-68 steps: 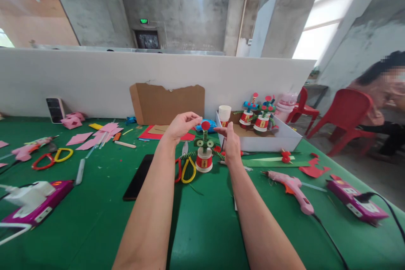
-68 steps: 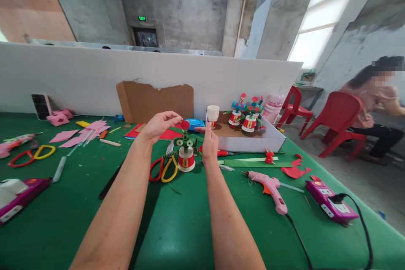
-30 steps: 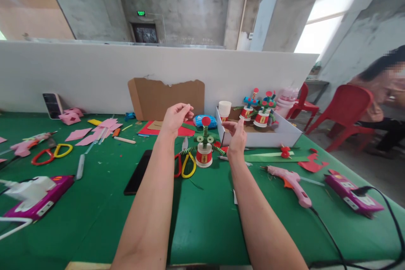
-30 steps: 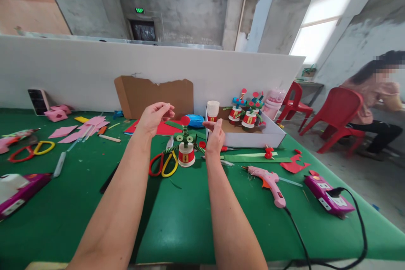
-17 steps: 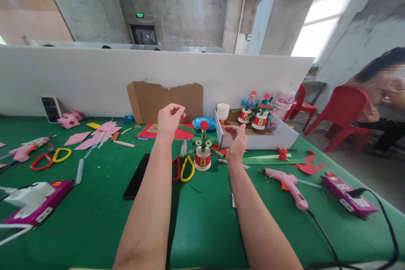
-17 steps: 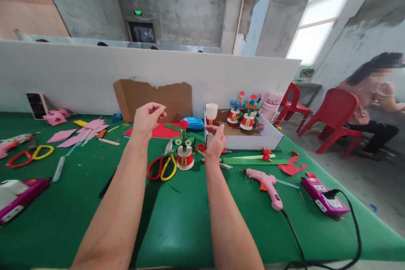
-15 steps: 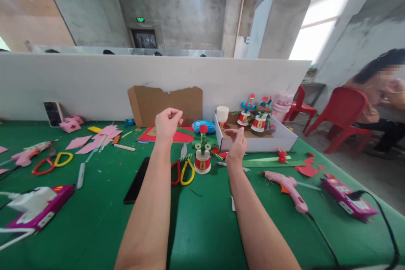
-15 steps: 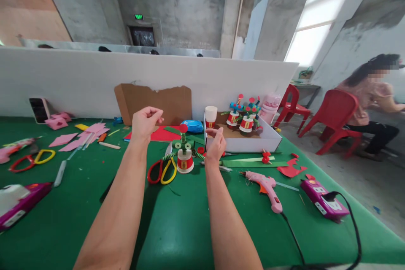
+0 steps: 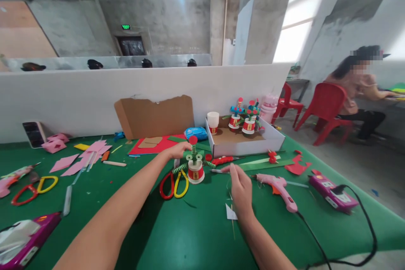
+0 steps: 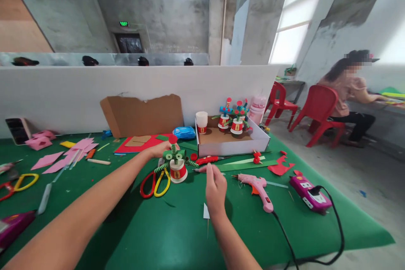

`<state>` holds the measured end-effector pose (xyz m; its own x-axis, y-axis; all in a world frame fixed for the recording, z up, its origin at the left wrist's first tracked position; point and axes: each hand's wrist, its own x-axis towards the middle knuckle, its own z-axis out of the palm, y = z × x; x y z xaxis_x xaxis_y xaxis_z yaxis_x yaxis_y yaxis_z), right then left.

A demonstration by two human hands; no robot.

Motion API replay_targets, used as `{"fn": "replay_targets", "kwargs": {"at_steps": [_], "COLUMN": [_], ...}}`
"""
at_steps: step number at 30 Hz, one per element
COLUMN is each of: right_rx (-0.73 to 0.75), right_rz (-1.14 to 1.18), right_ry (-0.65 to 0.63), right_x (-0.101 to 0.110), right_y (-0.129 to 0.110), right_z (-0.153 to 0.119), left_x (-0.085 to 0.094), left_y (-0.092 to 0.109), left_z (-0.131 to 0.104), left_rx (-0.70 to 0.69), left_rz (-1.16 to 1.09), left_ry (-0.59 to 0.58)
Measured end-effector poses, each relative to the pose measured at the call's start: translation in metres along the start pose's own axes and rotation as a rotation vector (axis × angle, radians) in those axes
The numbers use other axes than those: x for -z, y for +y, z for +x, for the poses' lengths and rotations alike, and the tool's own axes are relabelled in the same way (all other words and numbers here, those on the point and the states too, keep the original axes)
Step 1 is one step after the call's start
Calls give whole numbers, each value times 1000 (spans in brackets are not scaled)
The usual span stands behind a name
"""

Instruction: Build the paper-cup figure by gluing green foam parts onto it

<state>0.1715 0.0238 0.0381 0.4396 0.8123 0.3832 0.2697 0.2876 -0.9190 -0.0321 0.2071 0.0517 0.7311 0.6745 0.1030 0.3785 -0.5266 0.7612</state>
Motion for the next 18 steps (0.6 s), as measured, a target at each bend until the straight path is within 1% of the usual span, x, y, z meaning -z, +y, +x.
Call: {"fn": "replay_targets", "kwargs": {"at_steps": [3,5,8,11,14,16,18], "right_rx": [19,50,132,207,257,292,312], "right_rz": [-100,-146,-223,-276,-297,-293,-293], "right_ry": [-78,-123,-187,-202,-226,-240,-249], "right_x": [23,31,33,31,29,28,27], "right_y": [6,11,18,22,24,25,26], "right_z": [-35,-50,-57,-53,-49,-49,-50], "left_x": [-8,-13,-21,-27,-22,-11,3], "left_y": [-8,-12,-17,-18,-14,-10,-4], "left_z": [13,21,29,31,26,17,2], "left_rx": [-13,-16,-15,-8,-5,-1,20], "left_rz": [-39,-57,-65,-53,-37,-24,29], "left_ry": [-62,-71,-56,-9,66,131,235]}}
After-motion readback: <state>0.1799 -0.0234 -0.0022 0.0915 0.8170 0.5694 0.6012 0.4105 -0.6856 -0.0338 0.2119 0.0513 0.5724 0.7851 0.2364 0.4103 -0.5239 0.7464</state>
